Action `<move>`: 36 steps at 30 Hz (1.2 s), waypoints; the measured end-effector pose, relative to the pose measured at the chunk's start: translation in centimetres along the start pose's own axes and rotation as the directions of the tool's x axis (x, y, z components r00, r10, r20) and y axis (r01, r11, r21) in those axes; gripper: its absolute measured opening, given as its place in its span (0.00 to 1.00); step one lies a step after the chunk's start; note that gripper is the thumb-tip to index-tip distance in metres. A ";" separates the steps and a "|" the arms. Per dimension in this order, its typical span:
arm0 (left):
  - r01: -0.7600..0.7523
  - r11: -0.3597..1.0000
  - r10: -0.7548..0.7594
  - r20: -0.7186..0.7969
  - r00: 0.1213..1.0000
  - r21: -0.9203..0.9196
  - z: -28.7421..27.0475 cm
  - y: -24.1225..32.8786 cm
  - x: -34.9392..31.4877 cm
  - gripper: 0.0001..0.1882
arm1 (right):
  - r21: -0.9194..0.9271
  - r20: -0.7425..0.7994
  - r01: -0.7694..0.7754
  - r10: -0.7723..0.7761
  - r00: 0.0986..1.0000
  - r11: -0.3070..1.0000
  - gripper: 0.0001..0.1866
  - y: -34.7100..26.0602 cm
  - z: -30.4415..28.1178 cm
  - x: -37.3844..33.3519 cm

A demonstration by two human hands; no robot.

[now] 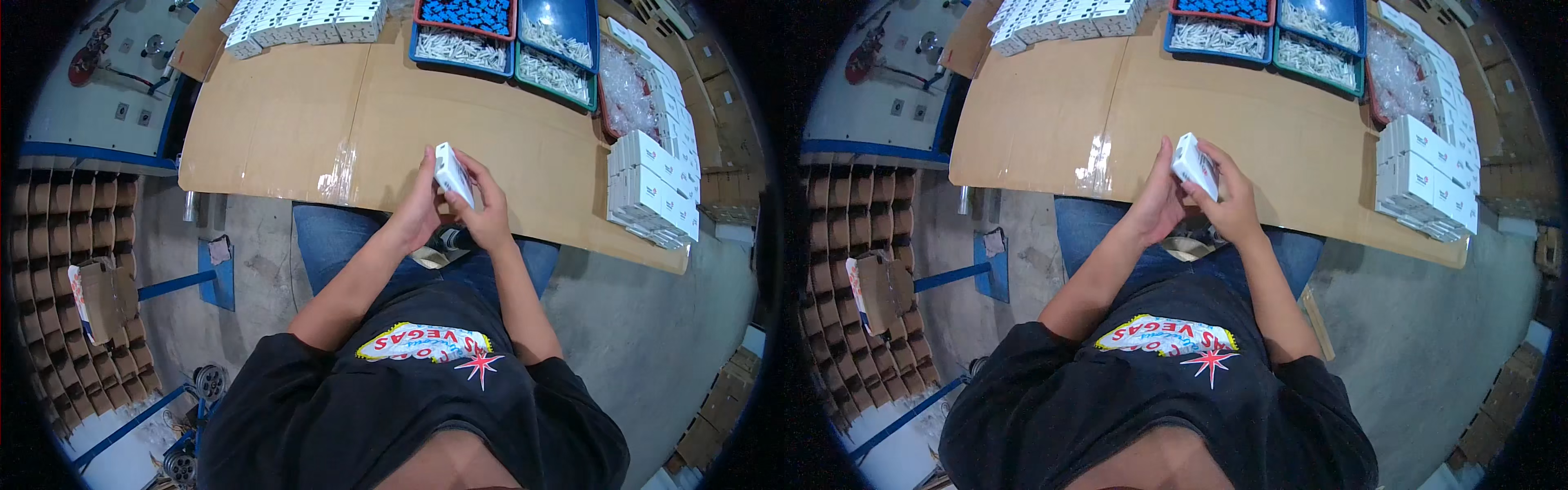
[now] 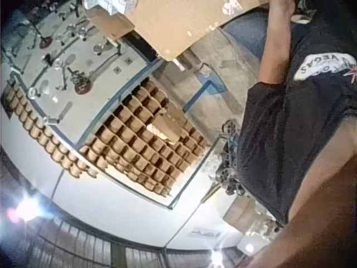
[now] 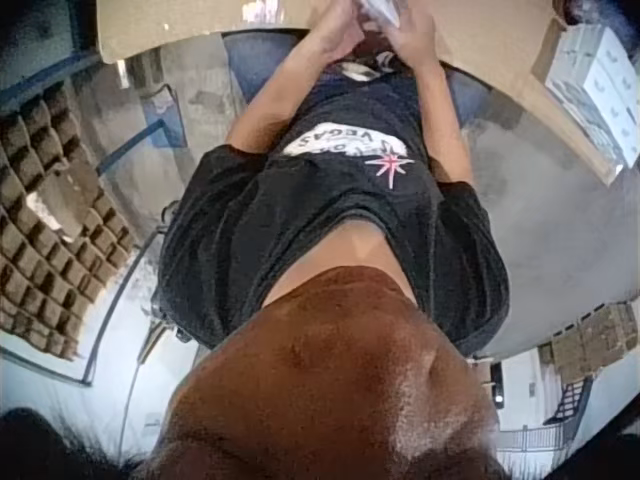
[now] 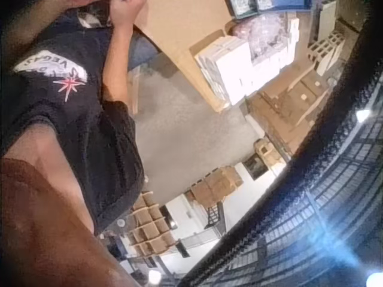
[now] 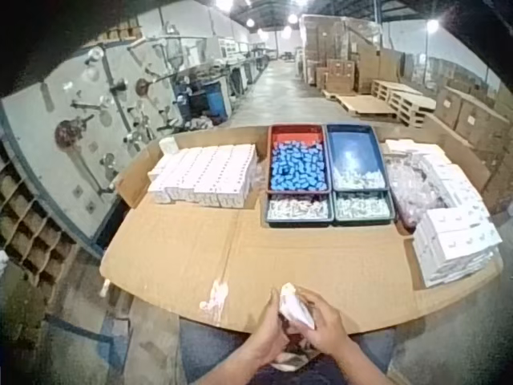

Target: The person assembles small electrical components by hand. They open a white cardboard box, place a plastic bag containing a white component inside, add several white plastic pins, and insert a blue plastic piece. The person then closes the box and places it on a stack of similar boxes.

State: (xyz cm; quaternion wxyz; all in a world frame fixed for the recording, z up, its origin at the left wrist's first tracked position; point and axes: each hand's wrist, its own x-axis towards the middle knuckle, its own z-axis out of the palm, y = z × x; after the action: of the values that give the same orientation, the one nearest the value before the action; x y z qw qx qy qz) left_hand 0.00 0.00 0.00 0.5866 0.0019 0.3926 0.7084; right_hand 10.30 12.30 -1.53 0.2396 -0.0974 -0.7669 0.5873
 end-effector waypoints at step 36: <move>0.001 1.000 -0.002 -0.127 0.992 -0.003 1.0 0.6 -0.7 0.28 | -0.216 0.030 0.235 -0.234 0.972 0.948 0.35 -1.2 1.9 1.2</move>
State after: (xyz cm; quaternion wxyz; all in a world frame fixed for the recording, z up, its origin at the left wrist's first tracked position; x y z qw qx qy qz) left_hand 0.22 -0.03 1.35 0.5610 -0.0441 0.4281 0.7071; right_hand 8.48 10.82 -0.42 0.2941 -0.0302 -0.8331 0.4675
